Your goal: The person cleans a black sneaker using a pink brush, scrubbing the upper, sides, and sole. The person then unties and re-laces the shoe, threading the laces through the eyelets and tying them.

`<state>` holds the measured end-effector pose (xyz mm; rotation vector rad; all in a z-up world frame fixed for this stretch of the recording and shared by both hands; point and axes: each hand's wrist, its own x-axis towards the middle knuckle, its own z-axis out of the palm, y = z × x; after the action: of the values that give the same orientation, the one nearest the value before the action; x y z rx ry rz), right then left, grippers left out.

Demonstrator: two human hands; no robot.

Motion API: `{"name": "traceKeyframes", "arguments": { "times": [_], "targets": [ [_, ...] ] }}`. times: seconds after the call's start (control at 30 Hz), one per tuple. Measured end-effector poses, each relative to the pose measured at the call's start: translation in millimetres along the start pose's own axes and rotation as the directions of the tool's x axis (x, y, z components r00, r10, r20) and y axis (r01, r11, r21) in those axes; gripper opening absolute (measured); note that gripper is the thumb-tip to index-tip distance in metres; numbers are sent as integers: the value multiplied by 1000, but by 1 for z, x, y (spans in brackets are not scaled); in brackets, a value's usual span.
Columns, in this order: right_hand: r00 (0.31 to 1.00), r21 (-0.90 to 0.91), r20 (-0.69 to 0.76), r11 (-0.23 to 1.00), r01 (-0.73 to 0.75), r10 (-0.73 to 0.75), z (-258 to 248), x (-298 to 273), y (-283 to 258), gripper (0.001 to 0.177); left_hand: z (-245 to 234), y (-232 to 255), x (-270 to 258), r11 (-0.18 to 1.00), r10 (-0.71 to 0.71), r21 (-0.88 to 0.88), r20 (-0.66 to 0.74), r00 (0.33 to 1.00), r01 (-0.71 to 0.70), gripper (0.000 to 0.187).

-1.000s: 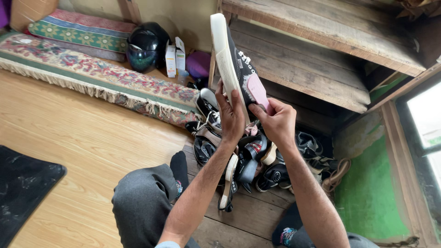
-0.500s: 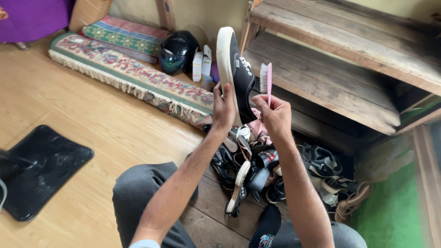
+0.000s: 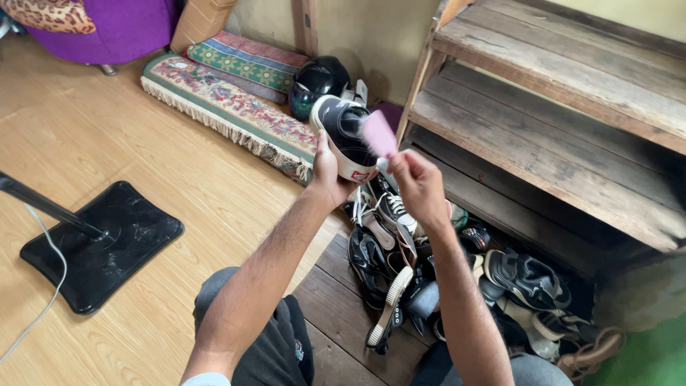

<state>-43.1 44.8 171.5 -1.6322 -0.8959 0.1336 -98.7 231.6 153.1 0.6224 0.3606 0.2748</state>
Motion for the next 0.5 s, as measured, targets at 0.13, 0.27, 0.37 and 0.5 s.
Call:
{"name": "traceKeyframes", "arguments": {
  "times": [0.13, 0.27, 0.37, 0.5],
  "targets": [
    [973, -127, 117, 969, 213, -199, 20, 0, 27, 38, -33, -2, 15, 996, -21, -84, 77, 997, 27, 84],
    [991, -121, 123, 992, -42, 57, 19, 8, 75, 41, -71, -13, 29, 982, 10, -182, 276, 961, 42, 80],
    [966, -284, -9, 926, -249, 258, 10, 11, 105, 37, -88, -13, 21, 963, -58, -235, 307, 950, 135, 85],
    [961, -48, -13, 960, -276, 276, -3, 8, 131, 41, -91, -7, 3, 930, -77, -275, 502, 862, 243, 79]
  ]
}}
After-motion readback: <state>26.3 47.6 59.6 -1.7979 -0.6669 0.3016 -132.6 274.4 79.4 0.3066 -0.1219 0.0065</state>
